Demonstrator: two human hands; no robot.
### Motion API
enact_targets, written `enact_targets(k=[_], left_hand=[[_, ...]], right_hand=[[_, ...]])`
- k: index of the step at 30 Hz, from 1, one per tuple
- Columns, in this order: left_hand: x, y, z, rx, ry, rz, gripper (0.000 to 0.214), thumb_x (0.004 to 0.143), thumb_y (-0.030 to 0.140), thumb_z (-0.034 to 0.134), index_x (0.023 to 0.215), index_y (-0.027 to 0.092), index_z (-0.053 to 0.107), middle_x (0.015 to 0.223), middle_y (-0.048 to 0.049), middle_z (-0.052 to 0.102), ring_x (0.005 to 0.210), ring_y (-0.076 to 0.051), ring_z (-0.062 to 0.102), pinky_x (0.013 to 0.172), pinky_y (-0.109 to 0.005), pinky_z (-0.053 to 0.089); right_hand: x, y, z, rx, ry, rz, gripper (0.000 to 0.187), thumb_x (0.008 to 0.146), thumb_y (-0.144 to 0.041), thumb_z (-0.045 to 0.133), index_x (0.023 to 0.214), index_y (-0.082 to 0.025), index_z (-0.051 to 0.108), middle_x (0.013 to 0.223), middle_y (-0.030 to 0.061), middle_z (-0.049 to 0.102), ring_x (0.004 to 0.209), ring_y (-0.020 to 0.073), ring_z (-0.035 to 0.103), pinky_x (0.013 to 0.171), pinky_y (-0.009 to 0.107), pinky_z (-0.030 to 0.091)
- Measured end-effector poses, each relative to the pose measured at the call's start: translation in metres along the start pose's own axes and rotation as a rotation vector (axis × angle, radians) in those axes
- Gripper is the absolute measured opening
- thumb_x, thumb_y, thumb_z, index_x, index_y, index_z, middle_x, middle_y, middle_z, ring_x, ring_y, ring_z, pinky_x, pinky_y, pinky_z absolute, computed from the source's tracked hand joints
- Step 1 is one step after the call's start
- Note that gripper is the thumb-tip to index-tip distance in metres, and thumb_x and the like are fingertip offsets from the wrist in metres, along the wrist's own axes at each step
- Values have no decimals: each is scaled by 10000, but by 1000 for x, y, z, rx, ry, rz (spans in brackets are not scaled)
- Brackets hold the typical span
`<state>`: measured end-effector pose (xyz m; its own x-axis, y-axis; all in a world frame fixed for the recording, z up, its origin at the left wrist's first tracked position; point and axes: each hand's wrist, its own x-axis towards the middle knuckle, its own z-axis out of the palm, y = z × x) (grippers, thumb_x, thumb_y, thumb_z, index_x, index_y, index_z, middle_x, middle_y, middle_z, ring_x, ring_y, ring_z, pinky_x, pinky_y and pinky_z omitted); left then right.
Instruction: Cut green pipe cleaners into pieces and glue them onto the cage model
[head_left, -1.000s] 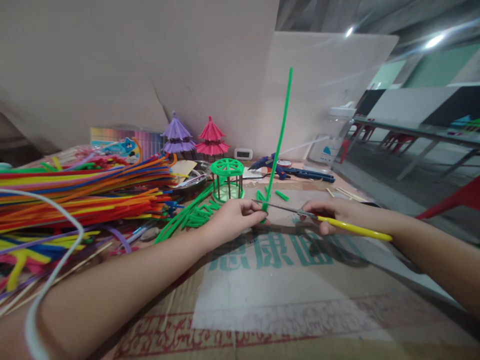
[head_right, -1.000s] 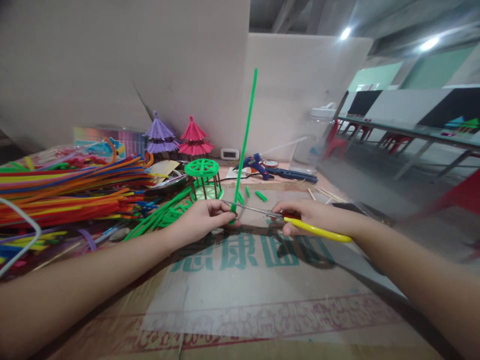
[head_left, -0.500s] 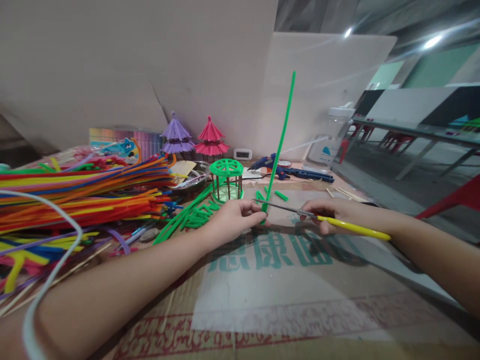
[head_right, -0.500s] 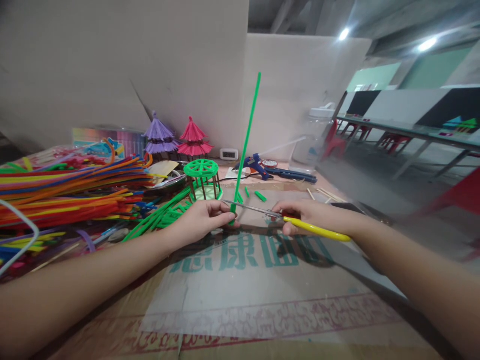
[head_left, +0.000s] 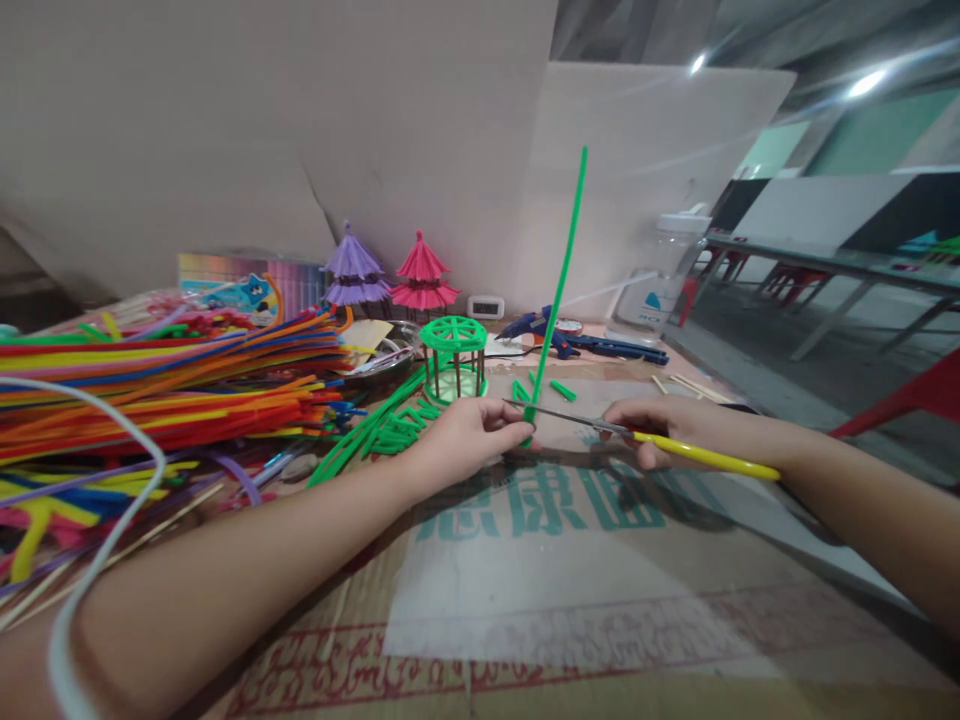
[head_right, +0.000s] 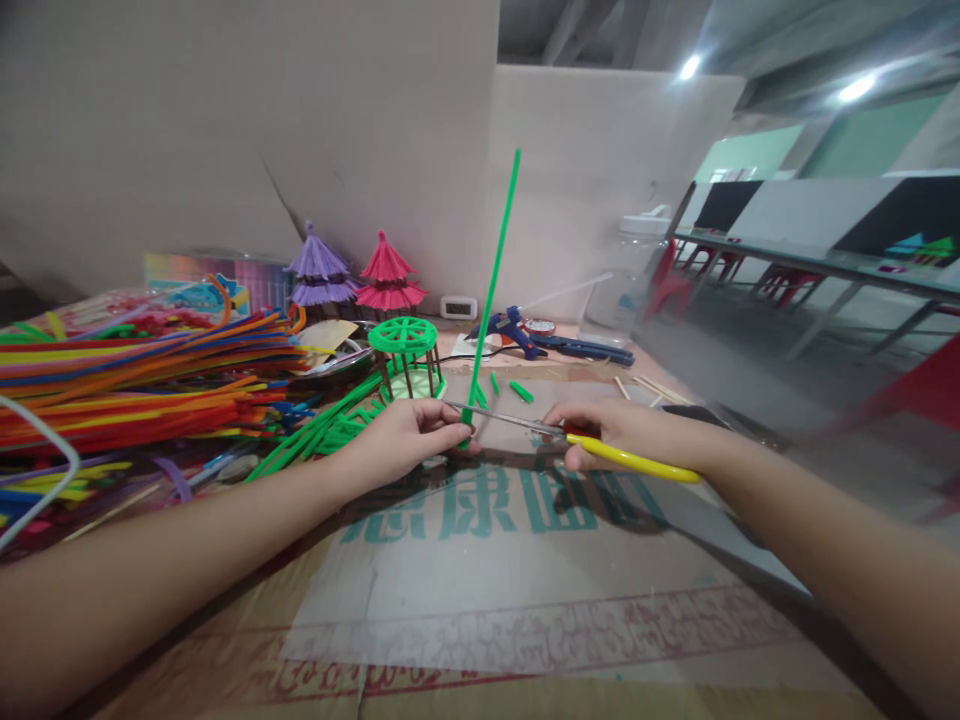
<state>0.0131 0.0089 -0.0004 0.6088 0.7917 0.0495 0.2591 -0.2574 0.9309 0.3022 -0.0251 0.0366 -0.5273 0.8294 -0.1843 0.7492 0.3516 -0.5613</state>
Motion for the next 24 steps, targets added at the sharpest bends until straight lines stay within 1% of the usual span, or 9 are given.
enact_targets(k=[5,12,18,24], left_hand=[[1,-2,0,-24,-3,-6,242,840,369,609,857,135,671,896,-87,759,789,-174,701,704,-257,510],[0,0,1,7,8,-17,258,837,372,604,854,126,679,855,-86,754,752,-174,696,673,-256,508],[1,2,1,11,14,-15,245,839,361,603,850,126,671,866,-94,754,767,-187,702,678,-266,511],[1,2,1,4,10,-11,255,843,361,599,851,121,684,860,-94,751,746,-173,692,658,-250,494]], right_hand=[[1,5,1,13,-5,-20,491,784,-599,604,1076,-205,617,881,37,578,759,197,519,622,276,376],[1,6,1,16,-8,-13,484,778,-600,611,1064,-209,618,867,33,569,758,200,518,616,275,373],[1,10,1,14,-3,-21,479,785,-614,601,1045,-212,620,848,21,567,746,193,513,622,276,371],[2,18,3,49,-9,-25,481,788,-585,617,1101,-219,606,888,26,583,771,196,530,626,274,376]])
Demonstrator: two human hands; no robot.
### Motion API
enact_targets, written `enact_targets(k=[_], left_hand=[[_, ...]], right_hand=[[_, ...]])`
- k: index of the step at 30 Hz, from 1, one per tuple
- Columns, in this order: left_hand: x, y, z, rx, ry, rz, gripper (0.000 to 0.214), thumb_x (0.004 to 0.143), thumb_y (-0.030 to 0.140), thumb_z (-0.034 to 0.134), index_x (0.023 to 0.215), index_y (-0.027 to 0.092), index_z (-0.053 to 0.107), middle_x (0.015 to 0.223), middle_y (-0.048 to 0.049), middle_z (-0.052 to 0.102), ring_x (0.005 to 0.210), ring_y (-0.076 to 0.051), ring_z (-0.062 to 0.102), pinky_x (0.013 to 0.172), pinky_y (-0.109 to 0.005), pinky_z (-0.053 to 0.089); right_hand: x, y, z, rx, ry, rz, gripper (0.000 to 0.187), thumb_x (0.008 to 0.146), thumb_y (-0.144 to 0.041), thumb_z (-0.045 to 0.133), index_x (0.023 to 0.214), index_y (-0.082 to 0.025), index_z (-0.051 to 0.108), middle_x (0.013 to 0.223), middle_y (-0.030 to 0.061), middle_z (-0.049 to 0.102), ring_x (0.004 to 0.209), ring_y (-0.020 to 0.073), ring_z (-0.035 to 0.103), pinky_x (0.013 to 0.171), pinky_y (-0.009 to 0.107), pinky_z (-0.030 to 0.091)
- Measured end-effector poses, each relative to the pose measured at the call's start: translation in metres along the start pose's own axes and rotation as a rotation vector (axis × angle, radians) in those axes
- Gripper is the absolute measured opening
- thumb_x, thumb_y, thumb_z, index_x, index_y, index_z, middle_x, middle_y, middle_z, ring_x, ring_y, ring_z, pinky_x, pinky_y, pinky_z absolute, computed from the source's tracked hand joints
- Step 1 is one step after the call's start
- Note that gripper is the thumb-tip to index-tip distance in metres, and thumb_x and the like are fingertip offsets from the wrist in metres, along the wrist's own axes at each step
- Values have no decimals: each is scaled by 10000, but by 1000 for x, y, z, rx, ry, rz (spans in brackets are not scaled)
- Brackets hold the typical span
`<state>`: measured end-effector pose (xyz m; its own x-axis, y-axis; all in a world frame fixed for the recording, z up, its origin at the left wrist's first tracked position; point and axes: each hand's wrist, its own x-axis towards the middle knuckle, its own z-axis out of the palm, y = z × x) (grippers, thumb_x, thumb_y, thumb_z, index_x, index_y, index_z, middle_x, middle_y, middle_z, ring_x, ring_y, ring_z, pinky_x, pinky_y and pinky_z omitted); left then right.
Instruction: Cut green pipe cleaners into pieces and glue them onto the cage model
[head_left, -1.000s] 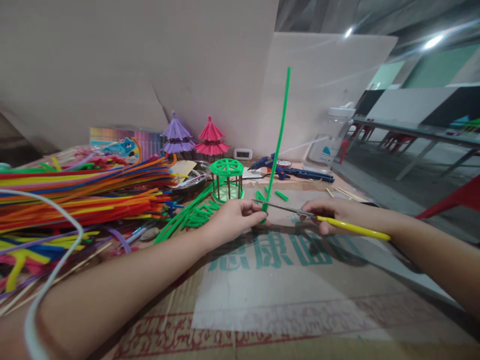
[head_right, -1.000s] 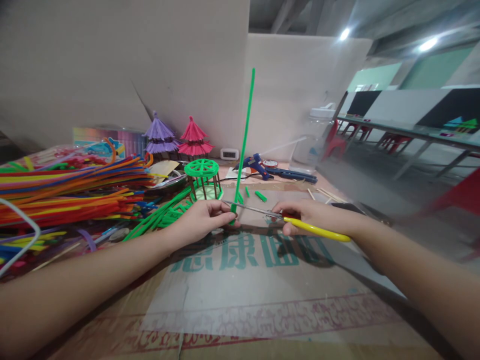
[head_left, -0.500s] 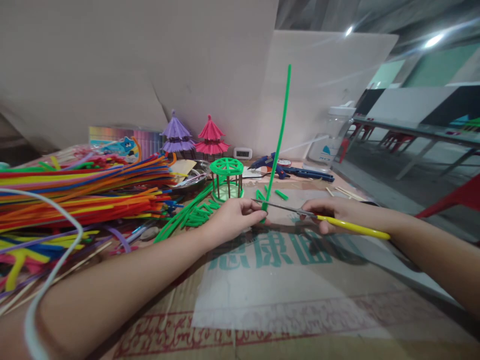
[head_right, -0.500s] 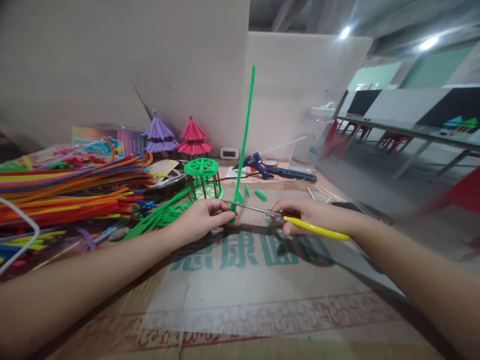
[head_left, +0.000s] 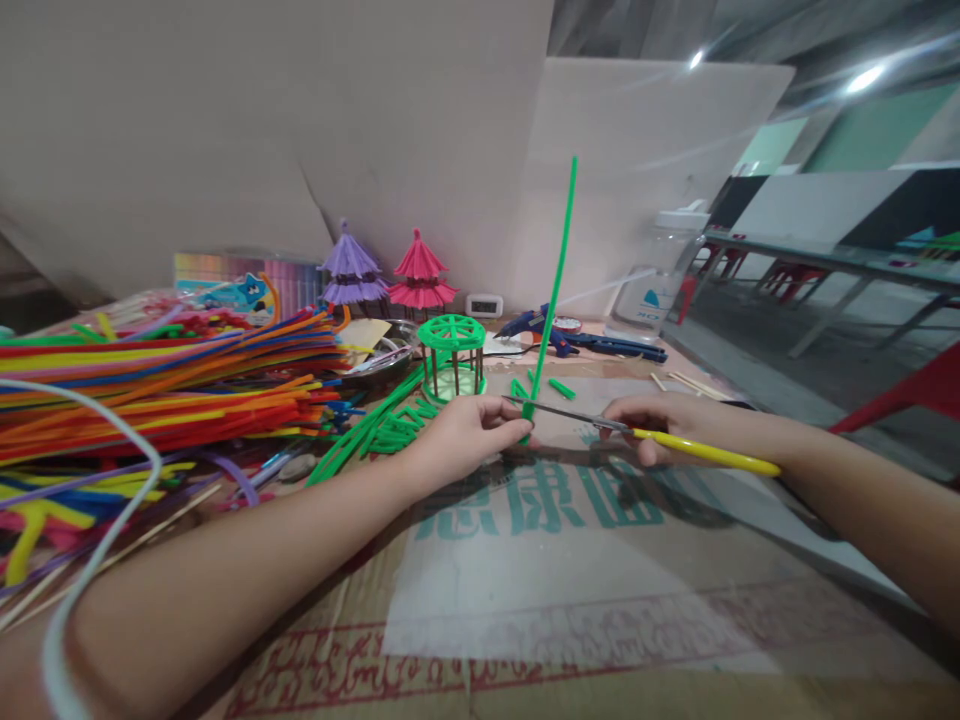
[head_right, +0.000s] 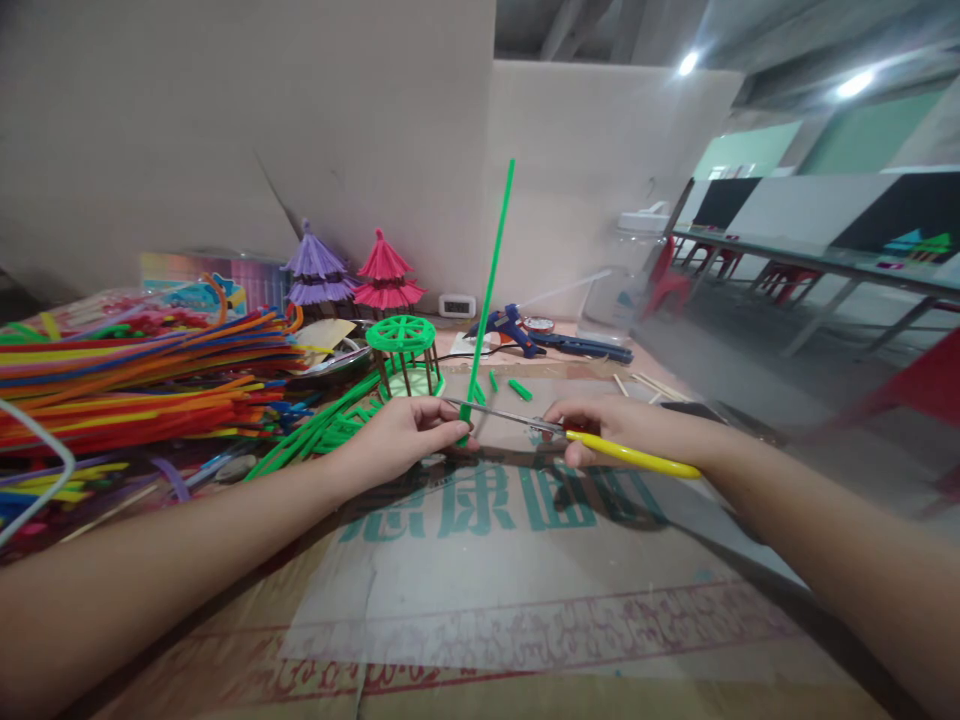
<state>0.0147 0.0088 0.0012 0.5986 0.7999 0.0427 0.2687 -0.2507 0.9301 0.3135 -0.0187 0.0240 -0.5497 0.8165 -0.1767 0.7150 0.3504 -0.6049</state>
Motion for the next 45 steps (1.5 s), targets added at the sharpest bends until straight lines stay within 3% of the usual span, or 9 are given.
enact_targets(k=[11,45], left_hand=[[1,-4,0,-20,11,22,221,824,350,618,815,136,669,845,-71,746,749,-162,682,697,-258,504],[0,-2,-1,-7,-15,17,256,846,372,603,856,129,682,872,-78,745,773,-162,689,716,-261,521]], right_hand=[[-3,-9,-2,-35,-20,-93,417,835,-556,577,1078,-218,560,904,22,558,792,194,523,640,274,373],[-1,-6,0,2,-10,-28,393,820,-510,613,1066,-207,572,882,21,560,766,179,510,617,261,350]])
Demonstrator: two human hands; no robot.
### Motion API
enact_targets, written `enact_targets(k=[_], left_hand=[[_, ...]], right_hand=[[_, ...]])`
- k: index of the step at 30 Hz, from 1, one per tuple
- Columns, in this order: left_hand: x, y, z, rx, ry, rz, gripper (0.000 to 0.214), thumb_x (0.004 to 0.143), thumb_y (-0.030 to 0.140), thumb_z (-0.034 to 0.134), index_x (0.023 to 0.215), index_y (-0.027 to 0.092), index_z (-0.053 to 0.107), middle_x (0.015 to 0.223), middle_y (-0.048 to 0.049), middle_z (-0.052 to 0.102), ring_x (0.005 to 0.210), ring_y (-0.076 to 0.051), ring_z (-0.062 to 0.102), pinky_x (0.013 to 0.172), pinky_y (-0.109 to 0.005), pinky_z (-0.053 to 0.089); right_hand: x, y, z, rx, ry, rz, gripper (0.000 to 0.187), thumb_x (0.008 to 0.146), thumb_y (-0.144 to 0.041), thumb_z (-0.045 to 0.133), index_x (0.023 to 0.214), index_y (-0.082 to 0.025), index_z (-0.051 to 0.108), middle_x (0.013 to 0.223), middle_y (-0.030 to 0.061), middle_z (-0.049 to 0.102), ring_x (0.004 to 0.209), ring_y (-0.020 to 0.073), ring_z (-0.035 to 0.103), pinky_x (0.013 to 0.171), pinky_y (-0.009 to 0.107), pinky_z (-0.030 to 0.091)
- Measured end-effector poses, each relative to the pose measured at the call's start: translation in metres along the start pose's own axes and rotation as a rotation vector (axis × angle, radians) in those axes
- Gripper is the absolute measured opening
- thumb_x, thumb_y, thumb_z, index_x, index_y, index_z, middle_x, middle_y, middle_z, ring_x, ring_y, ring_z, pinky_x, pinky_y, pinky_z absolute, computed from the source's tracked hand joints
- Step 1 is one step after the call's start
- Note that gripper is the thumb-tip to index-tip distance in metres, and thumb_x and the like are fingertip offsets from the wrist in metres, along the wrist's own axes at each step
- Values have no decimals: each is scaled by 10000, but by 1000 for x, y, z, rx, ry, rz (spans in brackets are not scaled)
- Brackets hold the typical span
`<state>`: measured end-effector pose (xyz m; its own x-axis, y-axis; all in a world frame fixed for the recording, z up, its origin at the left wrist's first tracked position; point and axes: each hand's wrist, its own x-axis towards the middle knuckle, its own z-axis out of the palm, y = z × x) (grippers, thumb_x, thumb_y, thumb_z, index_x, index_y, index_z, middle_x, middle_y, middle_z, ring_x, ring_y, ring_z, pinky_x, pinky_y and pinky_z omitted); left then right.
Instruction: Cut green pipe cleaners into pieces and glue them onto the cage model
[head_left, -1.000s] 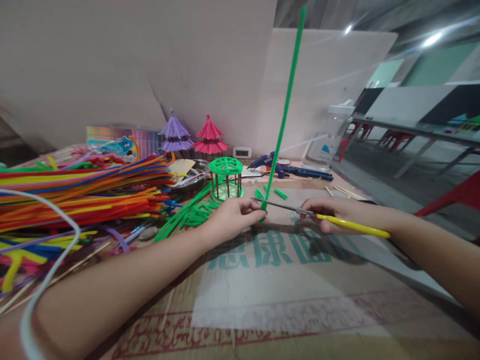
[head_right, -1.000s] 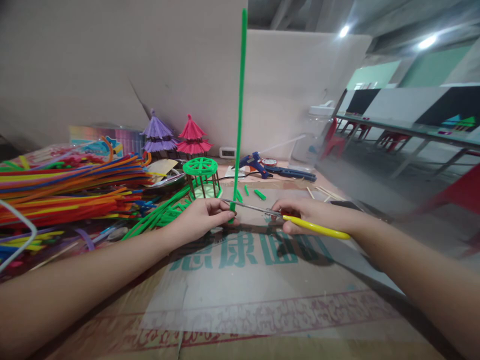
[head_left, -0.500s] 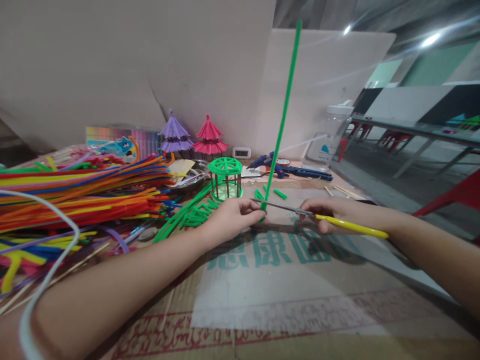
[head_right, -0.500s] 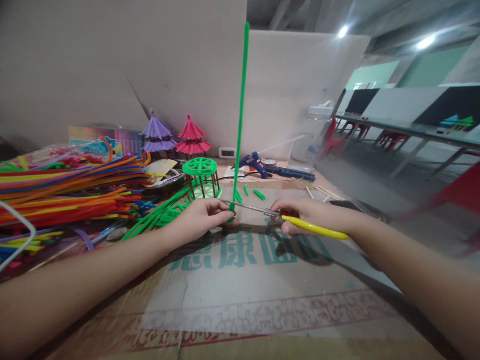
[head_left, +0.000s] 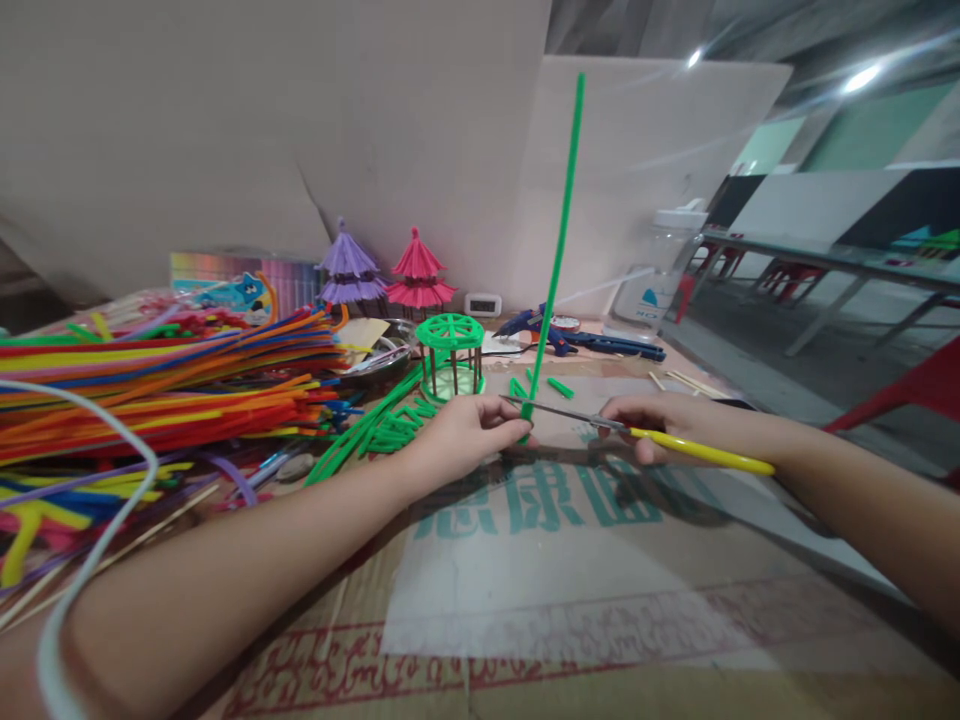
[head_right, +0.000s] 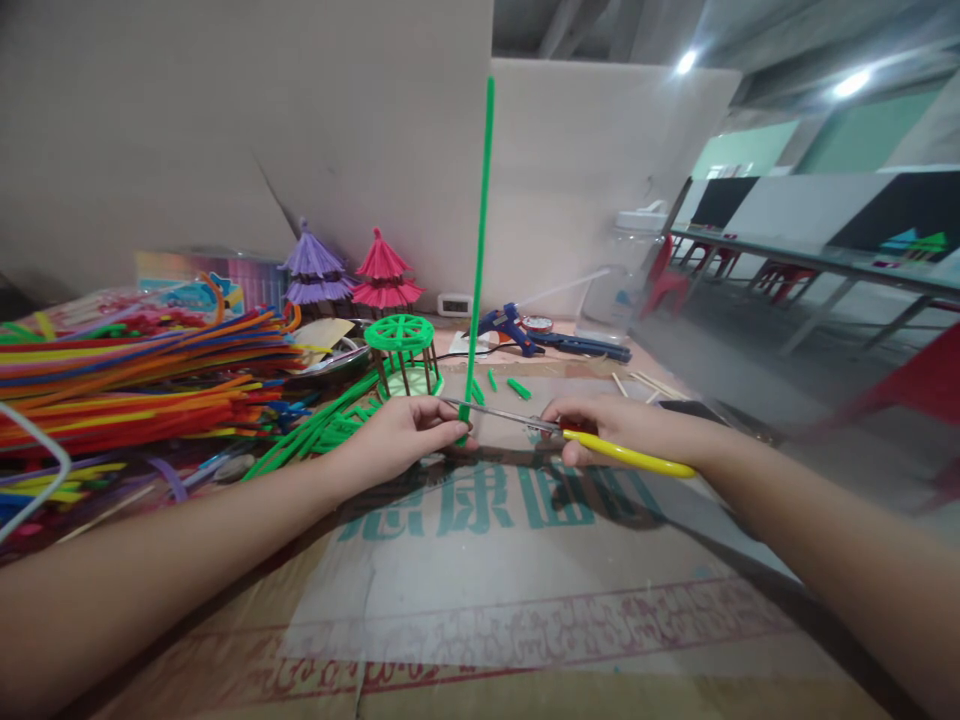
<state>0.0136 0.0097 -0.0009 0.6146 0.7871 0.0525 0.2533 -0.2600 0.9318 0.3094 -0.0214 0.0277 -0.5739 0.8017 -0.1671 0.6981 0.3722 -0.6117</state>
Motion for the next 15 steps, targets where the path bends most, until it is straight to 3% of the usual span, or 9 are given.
enact_targets(k=[15], left_hand=[[-1,1,0,3,1,-11,265,848,375,602,865,126,688,895,-93,752,774,-164,691,707,-258,514]], right_hand=[[0,6,-1,-17,-9,-26,427,804,-563,609,1053,-218,591,861,15,565,754,187,509,620,271,356]])
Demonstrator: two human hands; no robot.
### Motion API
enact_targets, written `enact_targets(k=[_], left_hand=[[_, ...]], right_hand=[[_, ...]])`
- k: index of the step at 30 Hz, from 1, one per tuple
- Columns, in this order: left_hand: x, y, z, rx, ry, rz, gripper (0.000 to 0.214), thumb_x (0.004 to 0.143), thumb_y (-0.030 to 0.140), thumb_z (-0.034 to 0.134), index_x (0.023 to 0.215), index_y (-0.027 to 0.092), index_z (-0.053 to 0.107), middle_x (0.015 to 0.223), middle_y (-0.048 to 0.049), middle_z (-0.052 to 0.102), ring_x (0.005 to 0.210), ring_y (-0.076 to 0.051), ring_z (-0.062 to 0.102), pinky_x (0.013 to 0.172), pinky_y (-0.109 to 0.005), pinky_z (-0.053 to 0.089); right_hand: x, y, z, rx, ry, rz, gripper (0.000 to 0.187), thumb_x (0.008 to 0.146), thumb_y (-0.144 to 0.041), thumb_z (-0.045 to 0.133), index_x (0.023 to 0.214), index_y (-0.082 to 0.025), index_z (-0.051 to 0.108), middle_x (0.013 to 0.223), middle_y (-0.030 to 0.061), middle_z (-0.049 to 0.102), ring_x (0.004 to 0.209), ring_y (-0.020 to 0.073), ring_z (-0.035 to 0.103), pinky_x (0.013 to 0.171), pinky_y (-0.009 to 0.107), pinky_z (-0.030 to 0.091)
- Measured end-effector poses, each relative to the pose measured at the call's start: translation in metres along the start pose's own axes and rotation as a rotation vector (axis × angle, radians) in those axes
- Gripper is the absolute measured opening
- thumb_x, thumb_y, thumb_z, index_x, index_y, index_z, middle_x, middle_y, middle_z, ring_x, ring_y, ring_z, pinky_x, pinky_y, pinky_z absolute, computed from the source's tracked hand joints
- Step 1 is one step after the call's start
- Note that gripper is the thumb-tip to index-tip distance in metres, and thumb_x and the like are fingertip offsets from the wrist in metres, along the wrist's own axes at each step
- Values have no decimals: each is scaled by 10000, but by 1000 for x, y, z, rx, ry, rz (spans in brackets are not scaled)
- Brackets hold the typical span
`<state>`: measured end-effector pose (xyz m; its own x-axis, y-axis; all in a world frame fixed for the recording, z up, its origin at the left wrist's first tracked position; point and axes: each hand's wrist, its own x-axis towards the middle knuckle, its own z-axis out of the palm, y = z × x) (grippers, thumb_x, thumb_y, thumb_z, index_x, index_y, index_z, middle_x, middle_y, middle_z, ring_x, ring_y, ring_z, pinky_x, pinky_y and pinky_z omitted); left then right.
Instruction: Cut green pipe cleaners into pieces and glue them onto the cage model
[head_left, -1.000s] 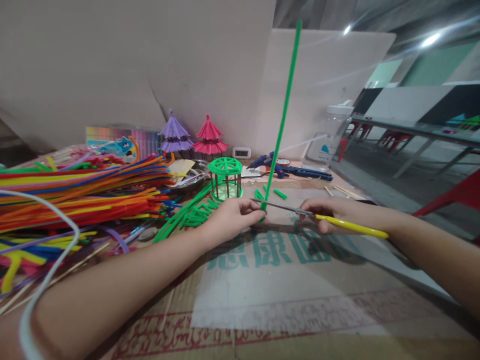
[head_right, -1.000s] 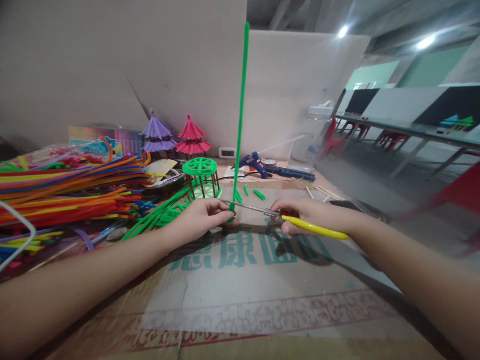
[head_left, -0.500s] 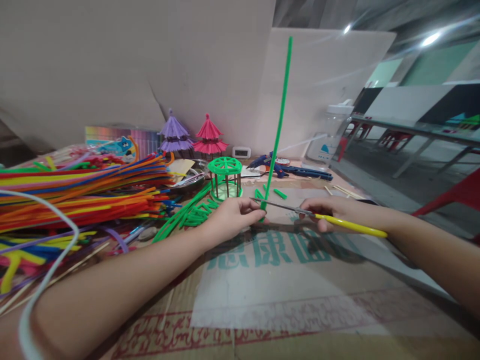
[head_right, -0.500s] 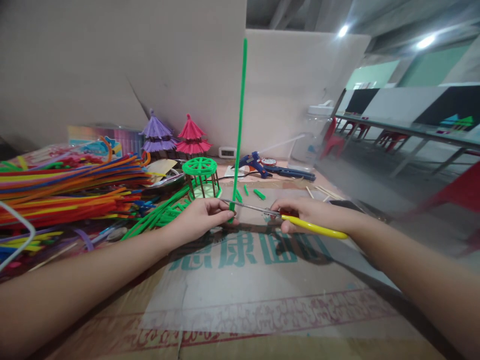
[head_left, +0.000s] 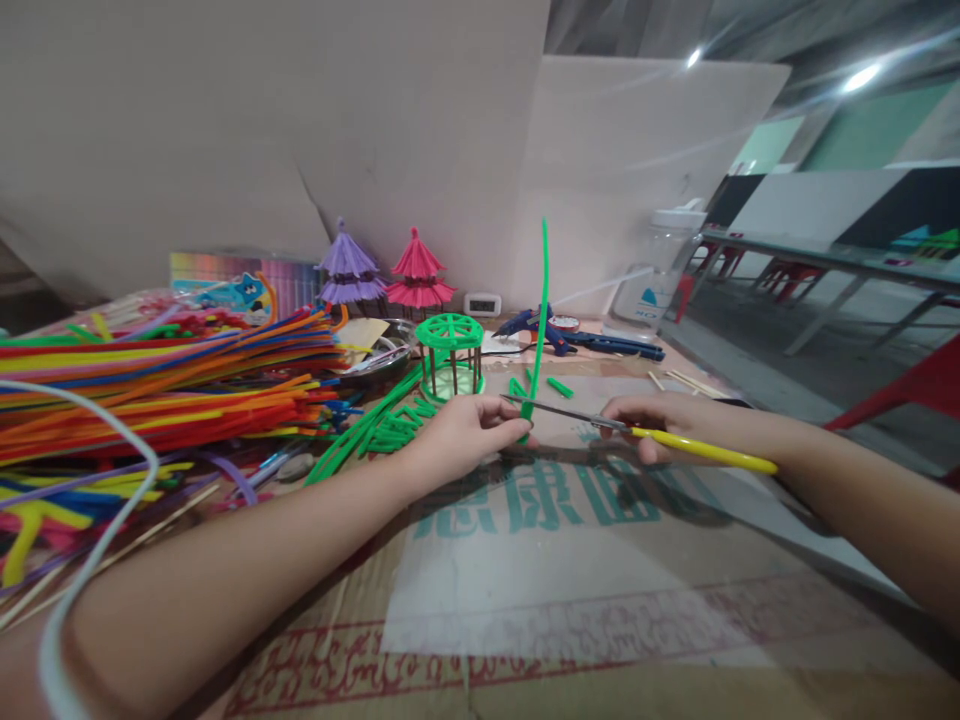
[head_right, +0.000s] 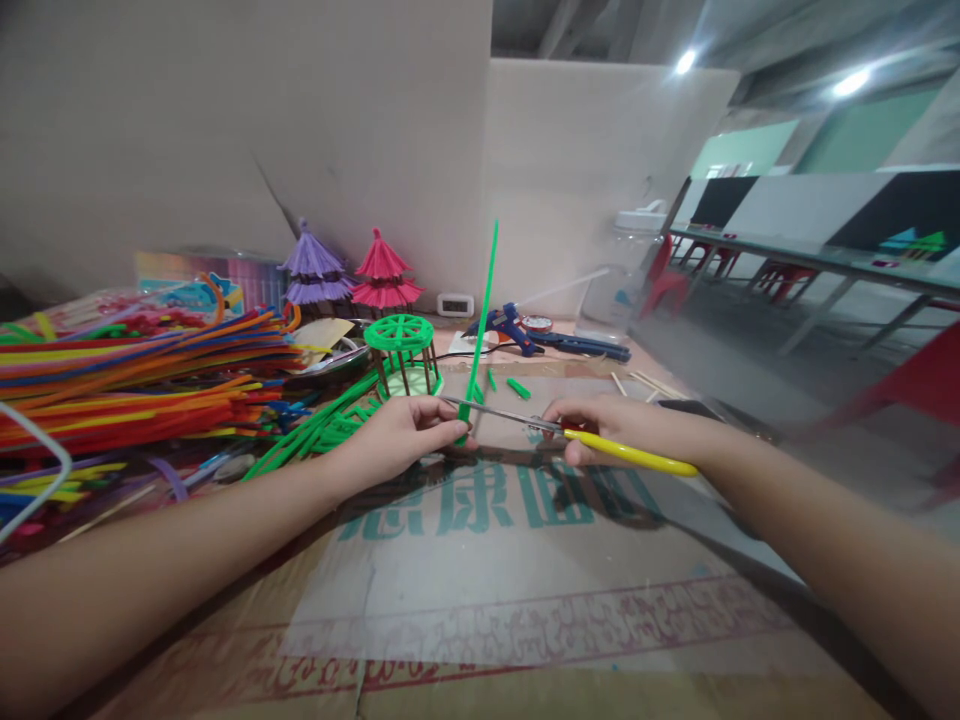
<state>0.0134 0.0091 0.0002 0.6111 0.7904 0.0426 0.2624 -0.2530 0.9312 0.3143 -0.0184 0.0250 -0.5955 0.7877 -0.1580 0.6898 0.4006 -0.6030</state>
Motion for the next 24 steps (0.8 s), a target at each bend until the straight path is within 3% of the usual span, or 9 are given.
enact_targets(k=[10,24], left_hand=[[0,0,1,-12,2,-7,246,839,377,610,853,139,671,900,-82,752,808,-176,702,743,-274,530],[0,3,1,-1,29,-2,227,827,353,618,831,135,681,837,-77,748,755,-173,694,684,-259,526]], right_hand=[[-3,-15,-1,-17,-13,-11,421,836,-578,554,1060,-222,574,908,37,582,786,209,529,631,280,376],[0,-11,1,-39,-6,21,404,829,-563,573,1045,-222,568,882,17,565,771,193,516,629,274,358]])
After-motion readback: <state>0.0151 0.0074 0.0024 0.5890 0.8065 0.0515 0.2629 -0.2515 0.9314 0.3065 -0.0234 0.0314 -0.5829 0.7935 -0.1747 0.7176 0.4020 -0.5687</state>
